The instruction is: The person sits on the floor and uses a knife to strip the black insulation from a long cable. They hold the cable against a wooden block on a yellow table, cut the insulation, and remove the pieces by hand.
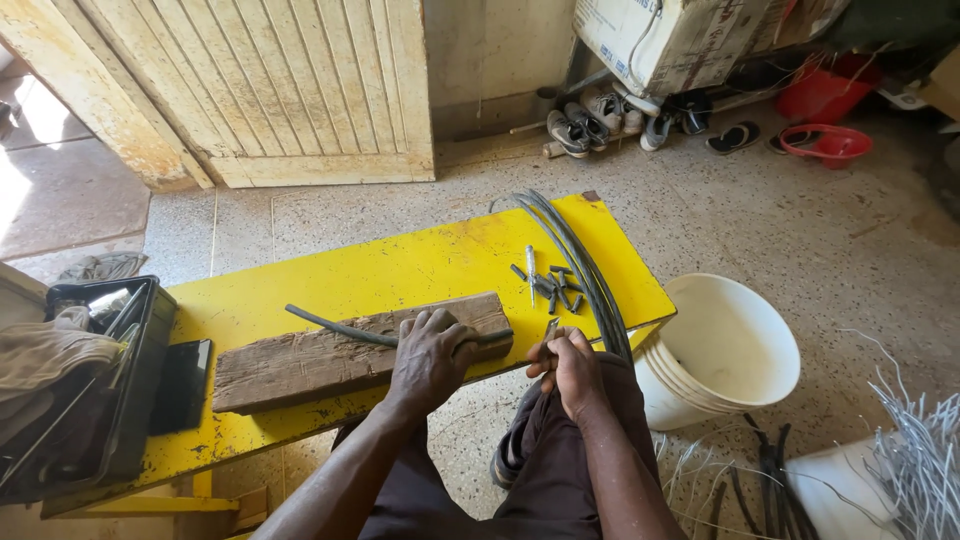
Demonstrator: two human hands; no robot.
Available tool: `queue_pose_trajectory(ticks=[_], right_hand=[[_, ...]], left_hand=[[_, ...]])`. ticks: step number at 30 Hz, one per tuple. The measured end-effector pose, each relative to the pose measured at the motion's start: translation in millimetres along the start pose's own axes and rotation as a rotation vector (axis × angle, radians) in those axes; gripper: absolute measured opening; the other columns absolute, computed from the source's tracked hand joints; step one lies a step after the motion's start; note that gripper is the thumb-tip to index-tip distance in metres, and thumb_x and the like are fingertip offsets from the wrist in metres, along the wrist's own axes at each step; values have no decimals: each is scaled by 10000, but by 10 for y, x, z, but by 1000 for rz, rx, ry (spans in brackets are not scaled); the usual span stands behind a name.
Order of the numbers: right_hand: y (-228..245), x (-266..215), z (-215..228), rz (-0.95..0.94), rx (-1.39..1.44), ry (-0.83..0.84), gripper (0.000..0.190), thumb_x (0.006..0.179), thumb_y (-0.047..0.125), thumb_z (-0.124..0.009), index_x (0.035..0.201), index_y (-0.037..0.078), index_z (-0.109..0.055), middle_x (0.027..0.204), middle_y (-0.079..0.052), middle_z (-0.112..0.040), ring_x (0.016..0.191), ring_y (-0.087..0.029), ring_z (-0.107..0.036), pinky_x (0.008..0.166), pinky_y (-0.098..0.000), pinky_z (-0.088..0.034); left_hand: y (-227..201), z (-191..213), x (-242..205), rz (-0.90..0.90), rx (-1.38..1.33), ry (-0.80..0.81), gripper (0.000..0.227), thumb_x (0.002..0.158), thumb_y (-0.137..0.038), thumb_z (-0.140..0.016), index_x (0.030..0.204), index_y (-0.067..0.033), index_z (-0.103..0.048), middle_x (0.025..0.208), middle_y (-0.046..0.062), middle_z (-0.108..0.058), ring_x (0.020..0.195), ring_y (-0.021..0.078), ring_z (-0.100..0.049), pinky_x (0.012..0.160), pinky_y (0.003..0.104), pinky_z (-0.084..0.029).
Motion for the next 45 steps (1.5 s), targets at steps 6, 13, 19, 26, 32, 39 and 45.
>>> queue_pose_trajectory(ticks=[6, 13, 19, 26, 32, 39, 45], right_hand=[[-8, -36, 42, 24, -122, -1, 116, 993, 159, -482, 1078, 96, -531, 724, -210, -735, 532, -265, -714, 328, -263, -446], [150, -171, -73, 37, -162, -5, 368, 978, 138, -486, 1311, 9, -576, 749, -176, -713, 566, -233, -686, 406, -274, -487], [268, -266, -130, 40, -204, -24, 510, 971, 92, -538, 1453, -74, -537, 1018, -248, -776, 842, -290, -788, 616, -314, -593], [426, -368, 8, 195, -492, -210, 275, 933, 261, -734, 1144, 102, -813, 993, -139, -762, 964, -242, -743, 828, -351, -583], [657, -667, -106, 382, -679, -320, 288, 930, 262, -753, 1176, 131, -825, 1024, -114, -754, 1001, -268, -741, 900, -393, -596], [1001, -898, -564, 673, -784, -274, 192, 939, 218, -788, 1104, 136, -844, 843, -82, -735, 810, -255, -758, 706, -368, -624], [949, -874, -847, 794, -854, -210, 169, 935, 220, -803, 1085, 157, -847, 849, -79, -754, 779, -262, -774, 671, -369, -632]], left_hand=[[-11, 72, 31, -16, -70, 22, 106, 895, -418, -711, 949, -347, -768, 953, -28, -629, 971, 224, -609, 928, 411, -435], [-30, 88, 72, 31, -57, 43, 94, 873, -393, -713, 923, -329, -761, 942, -10, -644, 986, 232, -621, 932, 410, -436], [-73, 155, 73, 62, -45, 65, 174, 862, -466, -752, 942, -313, -771, 954, 3, -673, 1000, 243, -640, 934, 426, -438], [-72, 102, 53, 1, -14, 4, 127, 885, -436, -727, 911, -314, -752, 929, -1, -634, 981, 235, -623, 925, 425, -430], [-56, 31, 42, -18, -9, -12, 129, 882, -418, -724, 895, -291, -740, 928, -1, -636, 972, 231, -624, 905, 415, -435], [-46, 52, 58, -31, -46, -13, 163, 877, -425, -742, 891, -262, -740, 926, 8, -638, 974, 233, -627, 873, 402, -449], [-64, 57, 53, -37, -81, -2, 181, 891, -441, -733, 900, -260, -730, 929, -3, -629, 988, 235, -623, 878, 399, -446]])
Point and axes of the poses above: each hand's wrist, its own x-axis towards the middle knuckle, its own z-axis out of the back of the hand, y = z × x, the point moved 10 cm from there along x, towards the middle knuckle
